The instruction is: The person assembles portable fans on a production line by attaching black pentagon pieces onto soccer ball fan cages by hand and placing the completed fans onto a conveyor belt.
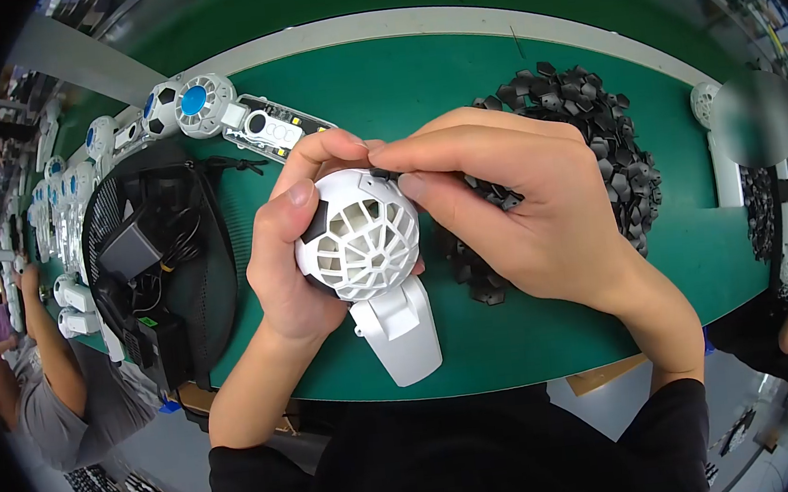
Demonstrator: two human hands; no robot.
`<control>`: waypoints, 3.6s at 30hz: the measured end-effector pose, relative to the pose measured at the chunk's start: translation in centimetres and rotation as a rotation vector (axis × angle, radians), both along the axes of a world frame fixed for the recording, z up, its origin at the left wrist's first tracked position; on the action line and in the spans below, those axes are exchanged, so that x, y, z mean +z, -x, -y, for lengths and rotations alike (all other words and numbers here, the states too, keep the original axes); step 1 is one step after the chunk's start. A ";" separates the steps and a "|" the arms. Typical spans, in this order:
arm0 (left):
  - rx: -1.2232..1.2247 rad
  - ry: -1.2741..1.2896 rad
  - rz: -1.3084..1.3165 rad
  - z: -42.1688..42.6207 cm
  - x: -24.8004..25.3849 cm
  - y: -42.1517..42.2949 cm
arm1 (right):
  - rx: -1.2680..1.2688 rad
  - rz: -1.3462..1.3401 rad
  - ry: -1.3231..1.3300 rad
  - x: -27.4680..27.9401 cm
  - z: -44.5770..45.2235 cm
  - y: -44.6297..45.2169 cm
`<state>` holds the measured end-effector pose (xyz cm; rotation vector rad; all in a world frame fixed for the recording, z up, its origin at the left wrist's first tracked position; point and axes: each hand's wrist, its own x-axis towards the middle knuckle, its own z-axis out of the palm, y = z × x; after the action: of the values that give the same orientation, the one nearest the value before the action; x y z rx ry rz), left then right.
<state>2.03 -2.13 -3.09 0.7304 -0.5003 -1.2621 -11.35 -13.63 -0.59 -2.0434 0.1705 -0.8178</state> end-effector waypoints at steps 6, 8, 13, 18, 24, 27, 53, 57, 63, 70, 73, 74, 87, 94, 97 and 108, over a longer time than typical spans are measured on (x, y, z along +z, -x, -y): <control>-0.047 0.045 0.004 0.0 -0.1 0.0 | -0.093 0.082 0.044 -0.4 -0.2 -0.2; -0.008 0.029 -0.020 0.0 -0.1 0.2 | -0.102 0.065 0.111 -0.5 -0.2 -0.1; 0.046 0.025 0.005 -0.1 0.1 0.4 | -0.038 0.102 0.039 -1.7 -0.3 -0.4; 0.180 0.128 0.351 -0.2 -0.1 -0.1 | 0.091 0.185 0.061 -2.7 -0.5 0.0; 0.340 0.226 0.614 -0.2 -0.7 -0.1 | 0.141 0.140 0.157 -1.7 0.5 0.6; 0.252 0.262 0.675 -0.6 -0.4 -0.2 | -0.164 -0.391 0.363 0.9 4.9 2.9; 0.204 0.072 -0.187 0.3 -0.6 0.1 | 0.146 -0.174 -0.585 -0.2 -0.6 -0.3; 0.298 0.021 -0.225 0.3 -0.6 0.2 | 0.226 -0.124 -0.616 -0.6 -0.8 -0.5; 0.217 0.175 0.064 -0.7 -1.1 -0.6 | 0.336 -0.350 -1.003 0.1 -0.2 -0.5; 0.204 0.160 0.217 -1.0 0.8 1.0 | 0.421 -0.222 -0.887 -0.4 -0.4 0.5; 0.438 0.175 0.238 -1.7 0.2 -1.3 | 0.369 -0.174 -0.958 -1.5 -2.3 0.1; 0.267 0.261 0.235 -1.4 1.5 -2.3 | 0.410 -0.217 -0.892 -2.0 -3.0 -0.3; 0.382 0.136 0.620 -0.7 -0.1 -1.4 | -0.197 0.202 -0.969 -1.5 10.3 3.3; 0.236 0.156 0.647 -0.9 0.0 -0.4 | -0.315 -0.217 -0.132 -0.3 11.1 7.2; 0.257 0.140 0.640 -1.1 0.3 0.0 | -0.754 -0.309 0.340 -1.2 12.3 12.1; 0.168 0.170 0.734 -1.6 0.5 0.9 | -1.240 -1.007 0.369 -2.4 14.1 25.9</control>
<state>1.15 -0.49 -2.54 1.0621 -1.1015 -0.7532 -37.26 -27.74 -3.00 -2.4173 2.1046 -0.3705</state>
